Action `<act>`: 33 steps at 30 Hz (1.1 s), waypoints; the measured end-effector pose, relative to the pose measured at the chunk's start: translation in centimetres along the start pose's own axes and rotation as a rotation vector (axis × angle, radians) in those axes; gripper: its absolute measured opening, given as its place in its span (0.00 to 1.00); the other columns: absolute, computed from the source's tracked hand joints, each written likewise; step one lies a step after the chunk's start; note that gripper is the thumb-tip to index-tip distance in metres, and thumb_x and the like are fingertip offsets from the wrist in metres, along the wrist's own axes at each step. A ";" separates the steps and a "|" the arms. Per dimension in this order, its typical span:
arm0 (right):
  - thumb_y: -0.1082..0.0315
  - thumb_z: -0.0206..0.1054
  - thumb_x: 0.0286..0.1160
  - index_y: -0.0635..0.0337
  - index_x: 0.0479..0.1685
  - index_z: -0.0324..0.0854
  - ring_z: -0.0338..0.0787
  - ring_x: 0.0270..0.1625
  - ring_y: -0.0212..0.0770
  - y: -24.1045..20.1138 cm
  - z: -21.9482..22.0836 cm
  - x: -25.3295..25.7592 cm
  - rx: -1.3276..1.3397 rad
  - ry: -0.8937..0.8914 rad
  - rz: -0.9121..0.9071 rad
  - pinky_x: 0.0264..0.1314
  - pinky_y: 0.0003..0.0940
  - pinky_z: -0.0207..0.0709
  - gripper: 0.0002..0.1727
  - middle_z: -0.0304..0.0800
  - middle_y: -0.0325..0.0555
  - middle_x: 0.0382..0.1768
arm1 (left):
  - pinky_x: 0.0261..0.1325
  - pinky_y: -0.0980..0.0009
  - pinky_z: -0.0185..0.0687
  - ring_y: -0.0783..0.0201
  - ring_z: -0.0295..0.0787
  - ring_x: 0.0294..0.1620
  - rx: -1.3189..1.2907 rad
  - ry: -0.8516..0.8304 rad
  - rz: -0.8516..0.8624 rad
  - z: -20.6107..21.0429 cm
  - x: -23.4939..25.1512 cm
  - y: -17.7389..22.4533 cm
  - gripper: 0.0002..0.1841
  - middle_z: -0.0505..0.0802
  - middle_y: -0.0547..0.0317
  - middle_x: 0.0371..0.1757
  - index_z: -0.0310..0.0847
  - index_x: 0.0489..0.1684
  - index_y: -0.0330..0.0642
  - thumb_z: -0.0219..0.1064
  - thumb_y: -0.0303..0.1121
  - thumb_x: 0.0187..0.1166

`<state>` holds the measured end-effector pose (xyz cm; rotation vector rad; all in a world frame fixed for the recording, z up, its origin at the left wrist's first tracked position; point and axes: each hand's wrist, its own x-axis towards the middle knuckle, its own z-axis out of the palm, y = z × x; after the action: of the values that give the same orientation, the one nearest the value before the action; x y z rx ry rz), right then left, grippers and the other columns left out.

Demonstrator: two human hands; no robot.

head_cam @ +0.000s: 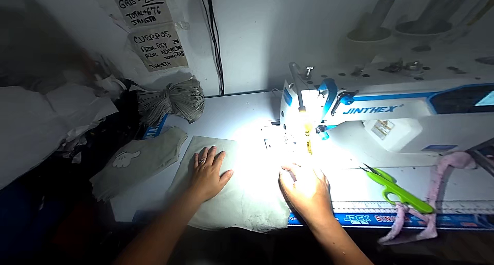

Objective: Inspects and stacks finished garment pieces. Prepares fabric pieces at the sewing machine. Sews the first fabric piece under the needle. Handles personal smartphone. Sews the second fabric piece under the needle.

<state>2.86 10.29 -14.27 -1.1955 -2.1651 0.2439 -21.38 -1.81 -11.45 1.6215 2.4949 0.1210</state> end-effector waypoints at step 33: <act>0.56 0.61 0.73 0.60 0.38 0.92 0.87 0.65 0.60 0.5 0.3 0.1 0.125 0.281 -0.068 0.70 0.63 0.73 0.18 0.93 0.53 0.50 | 0.55 0.54 0.82 0.59 0.85 0.47 -0.835 0.707 -0.338 -12.0 1.8 -12.3 0.14 0.89 0.45 0.50 0.80 0.61 0.30 0.61 0.32 0.87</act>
<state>3.04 10.70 -14.70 -1.0181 -1.9136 0.1685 -35.31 -4.95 -1.72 0.8640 2.4963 1.6621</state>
